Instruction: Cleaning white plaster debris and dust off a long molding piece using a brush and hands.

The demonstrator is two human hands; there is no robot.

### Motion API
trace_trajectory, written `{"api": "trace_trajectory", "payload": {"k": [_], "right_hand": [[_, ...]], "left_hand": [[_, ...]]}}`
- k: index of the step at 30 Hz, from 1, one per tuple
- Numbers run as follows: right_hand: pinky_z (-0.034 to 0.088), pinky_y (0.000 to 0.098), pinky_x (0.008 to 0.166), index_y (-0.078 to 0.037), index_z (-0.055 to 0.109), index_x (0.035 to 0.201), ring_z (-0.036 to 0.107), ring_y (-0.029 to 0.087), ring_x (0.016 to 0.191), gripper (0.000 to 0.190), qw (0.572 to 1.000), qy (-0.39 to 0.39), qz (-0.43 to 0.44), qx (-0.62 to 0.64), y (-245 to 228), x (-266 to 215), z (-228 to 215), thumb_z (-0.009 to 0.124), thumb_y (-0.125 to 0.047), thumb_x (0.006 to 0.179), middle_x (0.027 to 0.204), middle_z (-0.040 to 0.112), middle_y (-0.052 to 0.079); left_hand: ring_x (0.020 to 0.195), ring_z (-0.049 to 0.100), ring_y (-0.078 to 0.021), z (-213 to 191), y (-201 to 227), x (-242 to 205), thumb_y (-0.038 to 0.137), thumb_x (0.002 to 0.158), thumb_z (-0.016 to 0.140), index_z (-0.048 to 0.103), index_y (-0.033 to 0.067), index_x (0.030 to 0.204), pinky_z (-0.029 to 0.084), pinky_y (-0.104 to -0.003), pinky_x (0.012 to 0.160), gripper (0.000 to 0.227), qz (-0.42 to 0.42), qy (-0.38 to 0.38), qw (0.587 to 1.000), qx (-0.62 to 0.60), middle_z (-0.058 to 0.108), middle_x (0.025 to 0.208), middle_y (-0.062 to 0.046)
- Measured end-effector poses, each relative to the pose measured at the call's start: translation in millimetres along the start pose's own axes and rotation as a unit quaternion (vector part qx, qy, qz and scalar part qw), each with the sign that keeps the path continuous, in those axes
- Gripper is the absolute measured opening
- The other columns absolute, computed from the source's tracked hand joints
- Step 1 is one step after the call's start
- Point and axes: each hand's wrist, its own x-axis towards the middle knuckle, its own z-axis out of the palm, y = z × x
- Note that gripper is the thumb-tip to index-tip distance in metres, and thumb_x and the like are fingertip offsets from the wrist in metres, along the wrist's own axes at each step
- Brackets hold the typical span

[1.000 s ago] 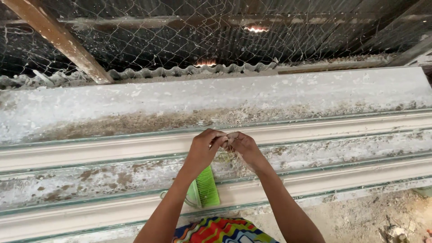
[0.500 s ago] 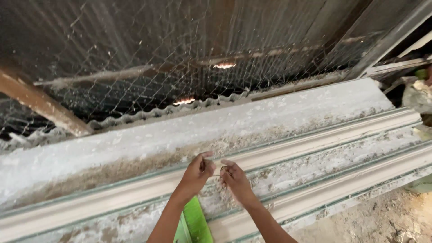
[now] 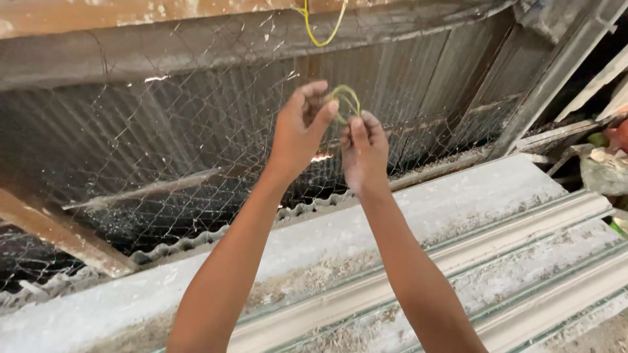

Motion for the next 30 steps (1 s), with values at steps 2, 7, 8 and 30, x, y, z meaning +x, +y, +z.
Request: {"api": "trace_trajectory", "payload": {"k": [2, 7, 8, 30], "right_hand": [[0.055, 0.0269, 0.082, -0.006, 0.056, 0.123, 0.064, 0.013, 0.09, 0.026, 1.0, 0.005, -0.022, 0.016, -4.4, 43.8, 17.6, 0.07, -0.009, 0.101, 0.104, 0.066, 0.004], [0.059, 0.0274, 0.085, -0.005, 0.057, 0.121, 0.067, 0.014, 0.091, 0.028, 0.997, 0.022, -0.061, 0.048, -3.4, 128.8, 38.0, 0.071, -0.008, 0.097, 0.105, 0.068, 0.006], [0.059, 0.0278, 0.083, -0.003, 0.058, 0.121, 0.067, 0.014, 0.09, 0.028, 0.997, 0.013, -0.06, 0.054, 1.2, 143.7, 35.3, 0.072, -0.008, 0.098, 0.103, 0.068, 0.006], [0.059, 0.0355, 0.076, -0.003, 0.067, 0.118, 0.07, 0.02, 0.085, 0.027, 0.999, 0.0, 0.026, 0.021, 19.7, 196.3, 23.5, 0.069, -0.022, 0.098, 0.099, 0.073, 0.008]], "left_hand": [[0.104, 0.066, -0.0109, 6.0, -1.1, 35.6, 0.018, 0.101, 0.069, 0.055, -0.0022, 0.136, 0.055, -0.025, 0.09, 0.043, 0.057, 0.013, 0.998, -0.021, 0.071, 0.115, -0.007], [0.105, 0.07, -0.0128, 14.1, -10.1, 98.9, 0.017, 0.105, 0.067, 0.057, -0.0042, 0.138, 0.056, -0.026, 0.093, 0.041, 0.122, 0.048, 0.991, 0.027, 0.075, 0.115, -0.009], [0.102, 0.07, -0.0129, 15.4, -14.7, 108.6, 0.018, 0.105, 0.065, 0.057, -0.0038, 0.14, 0.057, -0.027, 0.091, 0.042, 0.128, 0.053, 0.99, 0.031, 0.076, 0.113, -0.01], [0.121, 0.07, -0.0319, 26.6, -58.8, 131.6, 0.031, 0.112, 0.049, 0.049, 0.0063, 0.153, 0.054, -0.04, 0.104, 0.048, 0.146, 0.133, 0.96, 0.199, 0.07, 0.133, -0.021]]}}
